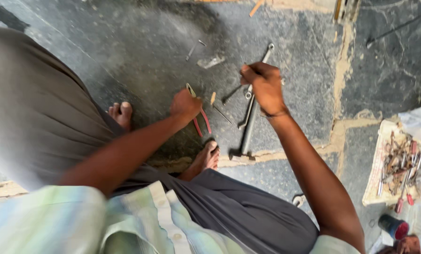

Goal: The person works on the brake assembly of a bicycle wheel, tightening and loosening small bolts and adjusting the brake cable with pliers and a wrench while sitting on the floor.

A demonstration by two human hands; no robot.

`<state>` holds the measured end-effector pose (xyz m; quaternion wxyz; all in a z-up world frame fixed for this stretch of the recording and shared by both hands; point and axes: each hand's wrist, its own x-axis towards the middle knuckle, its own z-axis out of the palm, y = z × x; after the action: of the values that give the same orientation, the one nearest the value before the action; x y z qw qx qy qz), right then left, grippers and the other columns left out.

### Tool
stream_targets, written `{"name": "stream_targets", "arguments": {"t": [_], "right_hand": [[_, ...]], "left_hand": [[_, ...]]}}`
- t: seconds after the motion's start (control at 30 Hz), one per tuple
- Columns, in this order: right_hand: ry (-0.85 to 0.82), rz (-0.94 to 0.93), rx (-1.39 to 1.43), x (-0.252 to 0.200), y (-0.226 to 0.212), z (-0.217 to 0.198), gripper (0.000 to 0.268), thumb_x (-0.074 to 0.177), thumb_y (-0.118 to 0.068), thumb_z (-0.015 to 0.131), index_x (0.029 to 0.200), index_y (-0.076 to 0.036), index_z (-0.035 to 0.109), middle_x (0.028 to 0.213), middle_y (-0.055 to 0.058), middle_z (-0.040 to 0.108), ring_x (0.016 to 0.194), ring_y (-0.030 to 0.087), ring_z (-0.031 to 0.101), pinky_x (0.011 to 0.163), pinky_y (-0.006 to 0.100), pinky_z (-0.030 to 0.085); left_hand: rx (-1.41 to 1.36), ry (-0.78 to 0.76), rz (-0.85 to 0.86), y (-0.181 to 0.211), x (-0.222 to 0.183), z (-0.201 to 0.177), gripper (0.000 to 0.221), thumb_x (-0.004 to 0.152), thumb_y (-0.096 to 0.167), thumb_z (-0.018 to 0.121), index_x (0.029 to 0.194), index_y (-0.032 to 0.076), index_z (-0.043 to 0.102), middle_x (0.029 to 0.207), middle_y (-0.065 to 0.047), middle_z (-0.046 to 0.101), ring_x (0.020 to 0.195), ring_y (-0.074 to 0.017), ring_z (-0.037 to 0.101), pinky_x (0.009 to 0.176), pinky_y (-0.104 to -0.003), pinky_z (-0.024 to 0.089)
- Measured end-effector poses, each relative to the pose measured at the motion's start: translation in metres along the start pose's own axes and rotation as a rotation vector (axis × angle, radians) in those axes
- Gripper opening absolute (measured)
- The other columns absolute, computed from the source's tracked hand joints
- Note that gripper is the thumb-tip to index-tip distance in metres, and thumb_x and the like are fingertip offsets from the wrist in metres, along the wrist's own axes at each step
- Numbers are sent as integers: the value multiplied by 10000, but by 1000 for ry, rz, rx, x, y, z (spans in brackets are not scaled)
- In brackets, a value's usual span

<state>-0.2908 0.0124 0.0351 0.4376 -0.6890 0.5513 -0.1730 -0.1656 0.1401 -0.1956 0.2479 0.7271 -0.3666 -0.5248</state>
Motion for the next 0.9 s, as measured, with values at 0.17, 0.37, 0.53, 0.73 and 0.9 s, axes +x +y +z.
{"name": "stream_targets", "arguments": {"t": [0.17,0.37,0.53,0.73,0.9], "right_hand": [[29,107,21,-9,7,5,229,954,-201,702,937,22,752,780,62,740,712,128,697,682,279,538],[85,115,91,-18,9,-11,231,970,-191,689,973,32,751,776,84,724,699,131,662,656,276,502],[154,177,346,1,-7,-32,221,975,-189,691,929,24,727,795,83,728,684,147,685,659,268,534],[192,214,418,15,-35,-45,221,995,-214,665,935,-4,705,791,74,715,686,154,696,654,265,538],[188,245,419,17,-44,-35,206,979,-210,660,943,-12,704,801,68,718,685,159,709,677,269,566]], "left_hand": [[-5,312,-185,-21,-27,59,699,855,636,743,946,-47,621,852,-289,699,826,-479,686,700,-566,548],[-265,-12,-540,5,-25,41,539,921,510,654,806,-16,670,895,-259,751,864,-414,789,773,-496,583],[-875,-201,-149,31,-23,-17,176,731,150,787,786,2,711,754,-73,658,682,-197,601,663,-360,462],[-710,-10,240,111,-44,-110,93,863,-15,649,943,11,610,835,-74,578,798,-201,558,733,-373,453],[-65,541,340,137,-55,-160,360,765,-76,596,1095,56,648,1001,-179,560,926,-294,539,758,-418,435]]}}
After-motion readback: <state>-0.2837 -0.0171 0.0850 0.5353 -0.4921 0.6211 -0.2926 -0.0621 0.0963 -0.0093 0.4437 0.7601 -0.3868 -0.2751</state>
